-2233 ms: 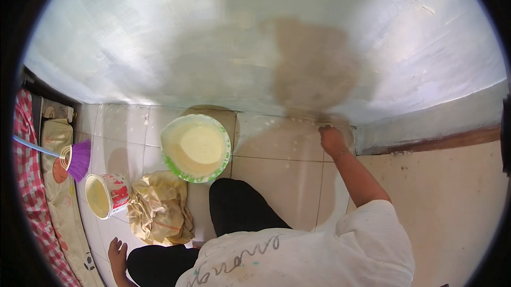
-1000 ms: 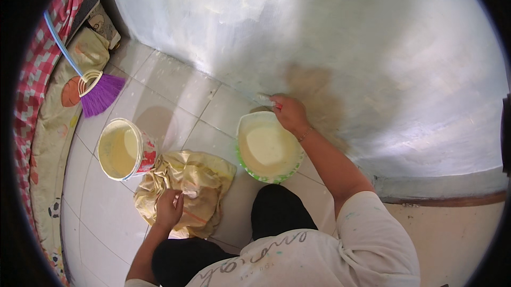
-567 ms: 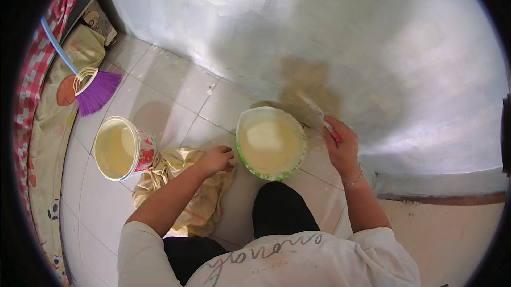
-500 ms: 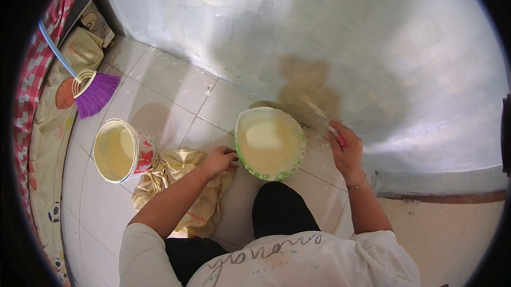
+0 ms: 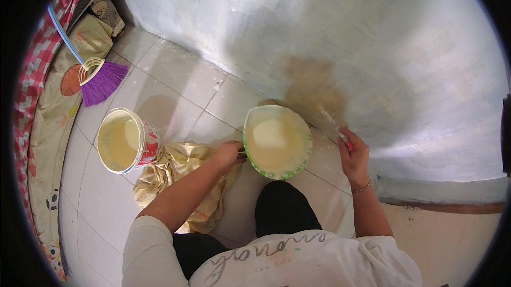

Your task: The person paints the lower section of a wall with white paint using a brush, dipping it into a bowl. They then use a cloth to wipe the floor and the wall near the baseboard to clean up excess paint.

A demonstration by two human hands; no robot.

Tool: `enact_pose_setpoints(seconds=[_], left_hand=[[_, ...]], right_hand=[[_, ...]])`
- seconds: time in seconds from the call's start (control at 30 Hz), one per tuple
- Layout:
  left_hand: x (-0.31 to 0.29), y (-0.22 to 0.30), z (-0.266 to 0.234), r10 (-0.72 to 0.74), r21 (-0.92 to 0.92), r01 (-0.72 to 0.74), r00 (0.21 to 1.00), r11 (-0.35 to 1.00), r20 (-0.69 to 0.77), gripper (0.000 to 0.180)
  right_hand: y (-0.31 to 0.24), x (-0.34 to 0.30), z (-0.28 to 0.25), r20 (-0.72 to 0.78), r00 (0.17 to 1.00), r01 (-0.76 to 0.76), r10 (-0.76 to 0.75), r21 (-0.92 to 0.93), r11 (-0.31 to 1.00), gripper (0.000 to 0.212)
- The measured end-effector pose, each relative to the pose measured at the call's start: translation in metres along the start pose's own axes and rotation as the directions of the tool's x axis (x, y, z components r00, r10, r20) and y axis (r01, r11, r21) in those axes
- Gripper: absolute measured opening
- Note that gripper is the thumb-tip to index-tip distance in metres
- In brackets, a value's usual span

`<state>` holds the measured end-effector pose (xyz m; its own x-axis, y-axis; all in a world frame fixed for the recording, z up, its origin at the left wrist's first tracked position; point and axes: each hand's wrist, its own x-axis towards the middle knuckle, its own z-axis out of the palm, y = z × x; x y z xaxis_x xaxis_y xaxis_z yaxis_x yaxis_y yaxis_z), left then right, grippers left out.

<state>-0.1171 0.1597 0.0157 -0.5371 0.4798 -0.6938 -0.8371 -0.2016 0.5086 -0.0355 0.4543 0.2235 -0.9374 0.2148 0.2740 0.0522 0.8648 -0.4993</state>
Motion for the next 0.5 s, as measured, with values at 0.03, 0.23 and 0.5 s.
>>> enact_pose_setpoints(seconds=[0.03,0.23,0.5], left_hand=[[-0.002,0.001,0.005,0.022,0.014,-0.022,1.0,1.0,-0.013,0.029],[-0.019,0.017,0.014,0.076,0.038,-0.073,0.994,0.997,-0.082,0.027],[-0.024,0.017,0.014,0.213,0.281,-0.166,0.966,0.945,-0.144,0.023]], right_hand=[[-0.002,0.0,0.001,0.016,0.999,-0.028,0.028,0.001,1.0,0.024],[0.0,-0.003,0.003,0.02,0.999,-0.039,0.039,-0.013,0.999,0.025],[0.038,-0.007,0.013,0.115,0.989,-0.076,0.092,-0.141,0.987,0.027]])
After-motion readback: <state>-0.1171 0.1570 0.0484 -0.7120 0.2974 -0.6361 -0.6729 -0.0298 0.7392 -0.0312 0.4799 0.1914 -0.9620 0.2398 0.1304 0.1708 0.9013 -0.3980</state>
